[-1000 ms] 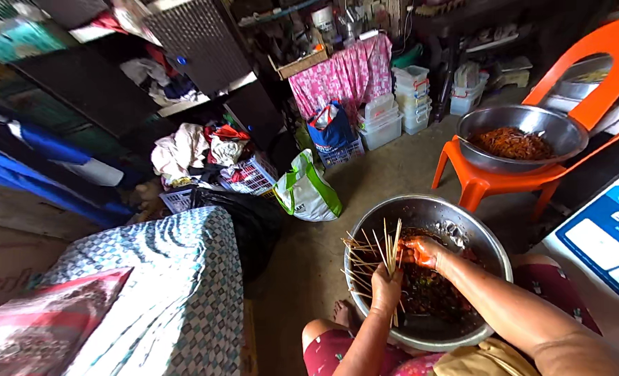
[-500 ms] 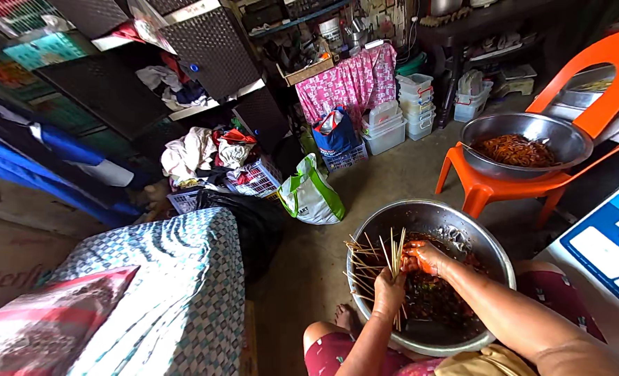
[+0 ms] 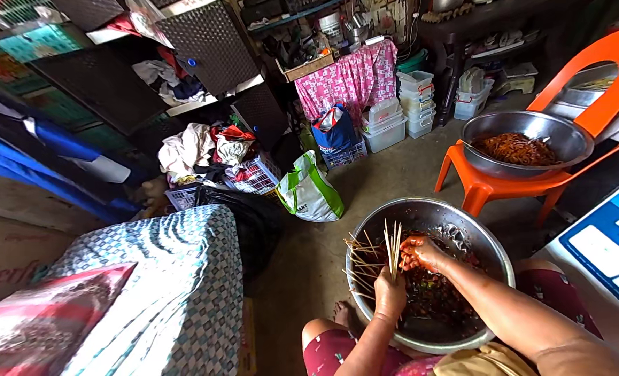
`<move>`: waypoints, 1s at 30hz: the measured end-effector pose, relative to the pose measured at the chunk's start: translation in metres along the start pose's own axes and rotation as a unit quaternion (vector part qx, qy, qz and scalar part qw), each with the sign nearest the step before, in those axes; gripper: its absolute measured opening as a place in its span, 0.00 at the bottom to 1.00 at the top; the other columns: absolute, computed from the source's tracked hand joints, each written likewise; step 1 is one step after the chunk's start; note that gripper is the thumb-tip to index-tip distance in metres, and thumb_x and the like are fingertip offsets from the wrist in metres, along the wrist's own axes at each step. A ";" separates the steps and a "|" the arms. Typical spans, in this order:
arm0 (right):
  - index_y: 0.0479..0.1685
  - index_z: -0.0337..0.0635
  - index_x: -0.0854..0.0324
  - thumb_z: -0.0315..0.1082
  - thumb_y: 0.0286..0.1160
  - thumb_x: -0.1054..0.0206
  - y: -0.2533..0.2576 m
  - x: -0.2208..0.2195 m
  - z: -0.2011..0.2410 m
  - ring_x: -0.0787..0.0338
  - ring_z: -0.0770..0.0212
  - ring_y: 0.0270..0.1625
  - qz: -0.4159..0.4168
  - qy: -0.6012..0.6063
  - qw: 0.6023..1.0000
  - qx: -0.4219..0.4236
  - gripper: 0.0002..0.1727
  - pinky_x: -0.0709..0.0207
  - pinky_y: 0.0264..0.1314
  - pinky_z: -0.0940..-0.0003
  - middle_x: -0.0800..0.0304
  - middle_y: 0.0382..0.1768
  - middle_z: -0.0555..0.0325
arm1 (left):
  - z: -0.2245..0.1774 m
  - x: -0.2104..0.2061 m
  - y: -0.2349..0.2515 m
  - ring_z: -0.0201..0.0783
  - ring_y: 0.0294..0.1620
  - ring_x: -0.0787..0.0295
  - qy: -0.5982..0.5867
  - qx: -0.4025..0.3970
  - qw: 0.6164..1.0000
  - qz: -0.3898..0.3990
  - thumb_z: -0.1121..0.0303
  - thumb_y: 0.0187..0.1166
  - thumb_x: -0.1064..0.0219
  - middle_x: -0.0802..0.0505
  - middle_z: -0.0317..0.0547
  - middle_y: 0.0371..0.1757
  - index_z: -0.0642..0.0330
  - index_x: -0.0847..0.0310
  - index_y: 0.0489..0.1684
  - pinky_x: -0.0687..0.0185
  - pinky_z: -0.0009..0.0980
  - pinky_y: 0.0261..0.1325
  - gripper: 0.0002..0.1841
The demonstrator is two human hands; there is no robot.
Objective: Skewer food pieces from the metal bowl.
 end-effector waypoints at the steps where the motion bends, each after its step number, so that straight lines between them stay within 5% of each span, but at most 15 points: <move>1: 0.61 0.28 0.24 0.25 0.89 0.46 -0.002 -0.007 -0.001 0.07 0.56 0.32 0.016 -0.017 1.000 -0.002 0.11 0.09 0.39 0.59 0.12 0.39 0.46 | 0.000 0.000 0.002 0.48 0.40 0.12 0.001 0.007 1.000 -0.006 0.68 0.83 0.37 0.11 0.54 0.38 0.67 0.18 0.53 0.17 0.48 0.51 0.11; 8: 0.60 0.31 0.22 0.29 0.90 0.43 -0.002 -0.021 -0.004 0.09 0.60 0.31 0.039 -0.035 0.999 -0.002 0.12 0.10 0.38 0.63 0.11 0.39 0.49 | 0.001 0.003 0.004 0.51 0.44 0.11 0.031 0.045 0.998 -0.025 0.66 0.87 0.39 0.10 0.58 0.40 0.69 0.16 0.49 0.17 0.51 0.55 0.13; 12: 0.70 0.28 0.26 0.24 0.81 0.40 0.021 0.005 -0.001 0.10 0.45 0.62 -0.056 -0.302 0.951 0.043 0.19 0.18 0.68 0.50 0.14 0.62 0.35 | 0.000 0.006 0.003 0.52 0.46 0.11 0.034 0.060 0.997 -0.032 0.66 0.87 0.39 0.10 0.58 0.41 0.69 0.17 0.51 0.17 0.51 0.56 0.13; 16: 0.79 0.40 0.26 0.28 0.69 0.28 0.035 0.007 -0.027 0.35 0.32 0.85 0.002 -0.553 0.833 0.020 0.33 0.37 0.84 0.34 0.27 0.79 0.36 | -0.001 0.004 0.004 0.50 0.45 0.11 0.032 0.058 0.998 -0.020 0.66 0.87 0.39 0.10 0.56 0.40 0.68 0.17 0.51 0.17 0.50 0.55 0.12; 18: 0.77 0.40 0.23 0.27 0.69 0.29 0.037 0.002 -0.035 0.36 0.33 0.86 0.031 -0.584 0.811 0.009 0.30 0.37 0.83 0.35 0.26 0.78 0.36 | 0.000 0.003 0.004 0.50 0.44 0.11 0.032 0.053 0.998 -0.015 0.66 0.87 0.39 0.10 0.56 0.40 0.68 0.17 0.51 0.17 0.50 0.55 0.12; 23: 0.70 0.31 0.20 0.24 0.79 0.38 0.031 0.004 -0.032 0.22 0.37 0.78 0.041 -0.561 0.827 -0.024 0.20 0.31 0.81 0.39 0.18 0.71 0.33 | 0.002 0.004 0.003 0.50 0.44 0.12 0.023 0.038 0.999 -0.013 0.67 0.86 0.38 0.10 0.56 0.40 0.69 0.17 0.52 0.17 0.49 0.55 0.12; 30: 0.70 0.28 0.22 0.27 0.73 0.31 0.019 0.008 -0.022 0.20 0.34 0.76 0.042 -0.580 0.808 -0.091 0.24 0.27 0.77 0.36 0.19 0.70 0.30 | 0.003 0.004 0.002 0.49 0.43 0.12 0.017 0.041 0.999 -0.008 0.67 0.86 0.39 0.11 0.56 0.39 0.68 0.17 0.51 0.18 0.49 0.54 0.11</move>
Point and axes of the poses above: each hand's wrist, its own y-axis towards the middle knuckle, its own x-axis out of the back of the hand, z = x × y, the point moved 3 cm from there along y, towards the middle knuckle
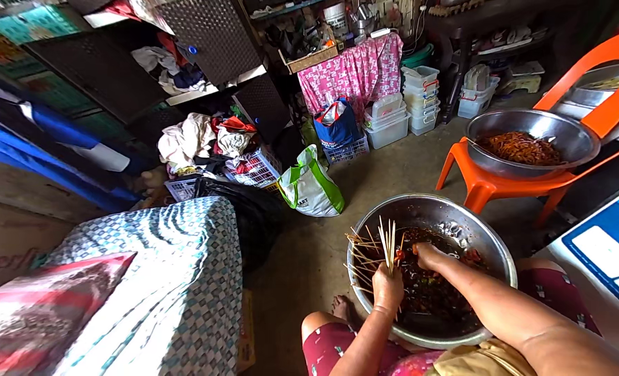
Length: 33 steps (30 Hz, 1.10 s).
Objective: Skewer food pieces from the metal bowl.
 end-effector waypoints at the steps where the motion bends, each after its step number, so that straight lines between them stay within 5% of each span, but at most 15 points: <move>1: 0.69 0.27 0.22 0.25 0.72 0.31 -0.001 -0.001 -0.001 0.21 0.33 0.76 0.009 -0.007 1.000 -0.004 0.24 0.27 0.76 0.36 0.20 0.70 0.29 | 0.000 0.000 0.000 0.50 0.44 0.12 0.002 -0.001 1.000 0.002 0.67 0.86 0.39 0.10 0.56 0.40 0.68 0.17 0.51 0.18 0.50 0.54 0.11; 6: 0.62 0.26 0.18 0.32 0.81 0.36 -0.001 0.008 -0.006 0.20 0.33 0.75 -0.010 0.020 0.999 -0.023 0.18 0.28 0.76 0.36 0.18 0.69 0.29 | -0.002 0.001 0.000 0.50 0.43 0.12 0.008 -0.011 1.000 -0.001 0.67 0.86 0.39 0.10 0.56 0.39 0.69 0.17 0.51 0.17 0.50 0.53 0.12; 9: 0.65 0.27 0.19 0.33 0.82 0.36 -0.007 0.019 -0.015 0.15 0.37 0.67 -0.055 0.216 0.974 -0.047 0.19 0.25 0.72 0.39 0.16 0.65 0.30 | -0.001 0.003 -0.004 0.49 0.43 0.11 -0.005 -0.019 1.000 -0.013 0.66 0.87 0.38 0.10 0.57 0.40 0.70 0.17 0.53 0.16 0.50 0.54 0.14; 12: 0.70 0.26 0.28 0.25 0.86 0.43 -0.001 0.020 -0.024 0.14 0.56 0.45 -0.069 0.511 0.856 -0.039 0.18 0.17 0.54 0.61 0.17 0.52 0.41 | 0.001 0.001 -0.004 0.46 0.41 0.12 -0.016 -0.031 0.999 -0.015 0.67 0.86 0.38 0.10 0.54 0.38 0.69 0.16 0.53 0.17 0.47 0.52 0.13; 15: 0.66 0.32 0.32 0.29 0.90 0.51 0.011 0.019 -0.032 0.12 0.58 0.38 -0.051 0.706 0.706 -0.019 0.14 0.13 0.49 0.59 0.18 0.44 0.49 | 0.002 -0.001 -0.001 0.42 0.37 0.13 -0.022 -0.057 0.998 -0.011 0.67 0.84 0.36 0.11 0.50 0.35 0.68 0.15 0.50 0.18 0.43 0.48 0.12; 17: 0.64 0.36 0.32 0.31 0.90 0.52 0.010 0.023 -0.032 0.13 0.58 0.39 -0.042 0.749 0.661 -0.022 0.12 0.13 0.49 0.58 0.19 0.43 0.51 | 0.001 -0.001 -0.001 0.40 0.35 0.15 -0.018 -0.065 0.998 -0.002 0.67 0.83 0.36 0.12 0.47 0.33 0.67 0.14 0.48 0.18 0.41 0.47 0.11; 25: 0.57 0.35 0.28 0.24 0.87 0.49 0.023 0.022 -0.041 0.10 0.57 0.34 -0.049 0.765 0.642 0.017 0.09 0.10 0.48 0.56 0.17 0.35 0.53 | 0.002 -0.002 0.001 0.36 0.32 0.17 -0.008 -0.064 0.998 0.020 0.66 0.83 0.36 0.14 0.44 0.30 0.64 0.14 0.46 0.20 0.39 0.43 0.10; 33: 0.53 0.32 0.23 0.21 0.86 0.46 0.010 0.031 -0.035 0.09 0.58 0.31 -0.035 0.662 0.744 0.089 0.08 0.09 0.42 0.59 0.14 0.32 0.53 | 0.004 -0.003 0.001 0.36 0.32 0.17 -0.021 -0.072 0.997 0.020 0.67 0.82 0.36 0.14 0.43 0.30 0.65 0.14 0.45 0.20 0.38 0.43 0.10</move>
Point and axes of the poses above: each hand's wrist, its own y-axis towards the middle knuckle, its own x-axis out of the back of the hand, z = x × y, the point moved 3 cm from there along y, towards the middle knuckle
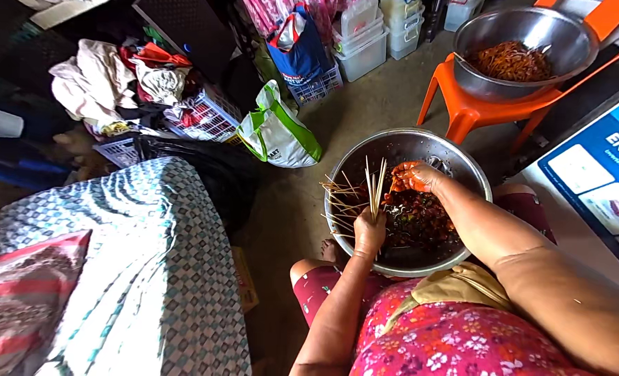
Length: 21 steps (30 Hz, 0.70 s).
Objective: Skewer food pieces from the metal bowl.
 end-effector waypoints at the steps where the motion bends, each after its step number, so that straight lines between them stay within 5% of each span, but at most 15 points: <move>1: 0.53 0.32 0.24 0.21 0.86 0.47 -0.001 -0.001 0.001 0.09 0.58 0.31 0.007 -0.006 1.000 -0.001 0.08 0.09 0.43 0.59 0.14 0.33 0.53 | 0.000 0.000 0.000 0.36 0.32 0.17 -0.001 0.000 1.000 -0.002 0.67 0.82 0.36 0.14 0.43 0.30 0.65 0.14 0.44 0.20 0.38 0.43 0.09; 6: 0.61 0.30 0.27 0.21 0.85 0.45 -0.006 -0.003 0.011 0.12 0.59 0.31 -0.092 -0.002 0.996 -0.004 0.11 0.11 0.44 0.59 0.18 0.37 0.50 | -0.001 0.002 -0.002 0.34 0.32 0.18 -0.015 0.000 1.000 -0.014 0.68 0.82 0.35 0.13 0.43 0.31 0.66 0.14 0.45 0.21 0.36 0.43 0.09; 9: 0.64 0.31 0.24 0.30 0.86 0.36 -0.001 0.007 0.010 0.13 0.59 0.28 -0.184 -0.051 0.982 0.004 0.15 0.11 0.37 0.61 0.17 0.36 0.49 | -0.003 0.003 -0.003 0.34 0.32 0.18 -0.012 0.009 1.000 -0.023 0.68 0.82 0.35 0.13 0.43 0.30 0.65 0.13 0.45 0.21 0.36 0.43 0.09; 11: 0.67 0.31 0.22 0.33 0.88 0.38 0.001 0.013 0.008 0.11 0.56 0.38 -0.216 -0.155 0.964 0.018 0.17 0.13 0.46 0.58 0.13 0.47 0.43 | -0.003 0.003 -0.003 0.33 0.30 0.19 -0.010 0.012 0.999 -0.032 0.68 0.82 0.35 0.14 0.41 0.29 0.65 0.13 0.44 0.21 0.35 0.42 0.08; 13: 0.60 0.29 0.17 0.28 0.82 0.38 0.006 0.019 0.006 0.09 0.42 0.54 -0.206 -0.310 0.927 0.049 0.15 0.17 0.62 0.41 0.12 0.56 0.34 | -0.002 0.003 -0.002 0.34 0.31 0.18 -0.008 0.017 0.999 -0.042 0.68 0.82 0.35 0.14 0.42 0.29 0.65 0.13 0.44 0.21 0.36 0.42 0.08; 15: 0.51 0.31 0.12 0.27 0.75 0.33 0.013 0.019 -0.005 0.13 0.33 0.63 -0.162 -0.438 0.882 0.070 0.11 0.26 0.68 0.28 0.10 0.55 0.31 | -0.001 0.004 -0.002 0.35 0.32 0.18 -0.006 0.025 0.998 -0.050 0.69 0.82 0.35 0.14 0.43 0.30 0.65 0.14 0.44 0.20 0.37 0.43 0.09; 21: 0.63 0.32 0.17 0.28 0.59 0.17 0.014 -0.012 -0.041 0.14 0.31 0.64 -0.008 -0.627 0.779 -0.007 0.28 0.24 0.66 0.27 0.12 0.58 0.32 | 0.000 0.005 -0.001 0.35 0.30 0.19 -0.015 0.033 0.997 -0.062 0.68 0.83 0.35 0.15 0.42 0.28 0.65 0.15 0.43 0.21 0.37 0.42 0.08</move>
Point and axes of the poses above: each hand's wrist, its own y-axis towards the middle knuckle, its own x-axis out of the back of the hand, z = x × y, the point moved 3 cm from there along y, towards the middle knuckle
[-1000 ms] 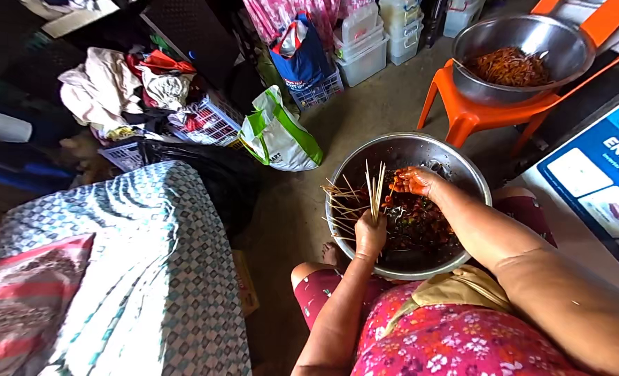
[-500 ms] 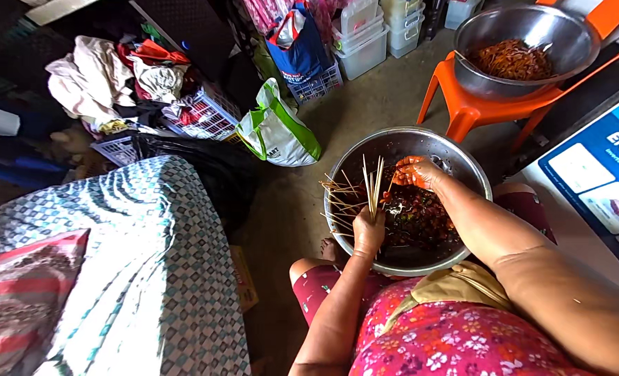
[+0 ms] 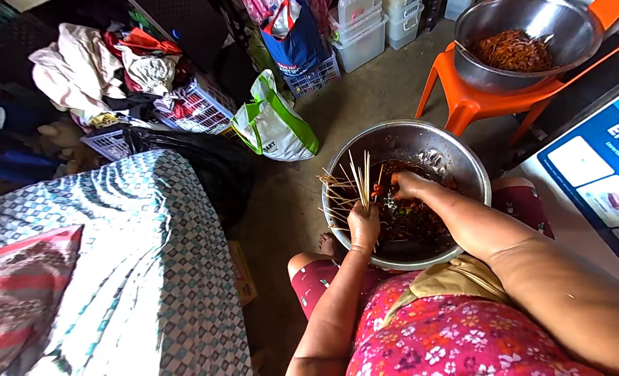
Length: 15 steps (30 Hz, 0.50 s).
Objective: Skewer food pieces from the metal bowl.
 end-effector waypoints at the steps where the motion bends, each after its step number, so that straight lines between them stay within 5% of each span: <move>1: 0.63 0.30 0.18 0.27 0.58 0.18 -0.003 -0.003 0.005 0.14 0.30 0.65 0.031 -0.030 0.999 -0.019 0.28 0.23 0.65 0.27 0.13 0.59 0.31 | 0.000 0.000 0.000 0.36 0.30 0.19 0.000 0.000 1.000 0.000 0.68 0.83 0.35 0.15 0.42 0.28 0.65 0.15 0.42 0.21 0.38 0.42 0.08; 6: 0.49 0.27 0.13 0.23 0.69 0.28 -0.002 -0.001 0.000 0.14 0.31 0.65 0.078 -0.066 0.994 -0.043 0.11 0.23 0.65 0.29 0.12 0.57 0.30 | 0.001 -0.001 0.001 0.36 0.31 0.18 0.006 0.002 1.000 0.008 0.68 0.83 0.35 0.15 0.43 0.28 0.65 0.15 0.43 0.21 0.38 0.42 0.09; 10: 0.50 0.29 0.13 0.29 0.72 0.27 0.012 0.009 -0.025 0.09 0.38 0.50 -0.004 0.145 0.987 -0.063 0.12 0.18 0.57 0.35 0.10 0.48 0.33 | 0.001 -0.002 0.002 0.36 0.32 0.18 0.009 0.002 1.000 0.022 0.68 0.83 0.35 0.14 0.43 0.30 0.65 0.14 0.45 0.21 0.38 0.44 0.09; 12: 0.61 0.27 0.21 0.23 0.77 0.35 0.000 0.023 -0.016 0.11 0.48 0.43 -0.027 0.351 0.931 -0.099 0.15 0.15 0.50 0.50 0.13 0.50 0.36 | 0.000 -0.002 0.001 0.35 0.32 0.19 0.012 -0.006 0.999 0.035 0.68 0.83 0.35 0.15 0.42 0.30 0.65 0.14 0.45 0.21 0.37 0.43 0.09; 15: 0.75 0.30 0.34 0.20 0.85 0.49 -0.018 0.040 0.002 0.10 0.49 0.45 -0.031 0.561 0.818 -0.123 0.21 0.13 0.50 0.54 0.18 0.57 0.37 | -0.002 -0.003 0.001 0.36 0.32 0.17 0.022 -0.011 0.998 0.053 0.67 0.83 0.35 0.13 0.43 0.31 0.65 0.14 0.47 0.20 0.38 0.44 0.10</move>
Point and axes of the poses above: each hand's wrist, its own y-axis towards the middle knuckle, its own x-axis out of the back of the hand, z = x × y, the point moved 3 cm from there along y, towards the middle knuckle
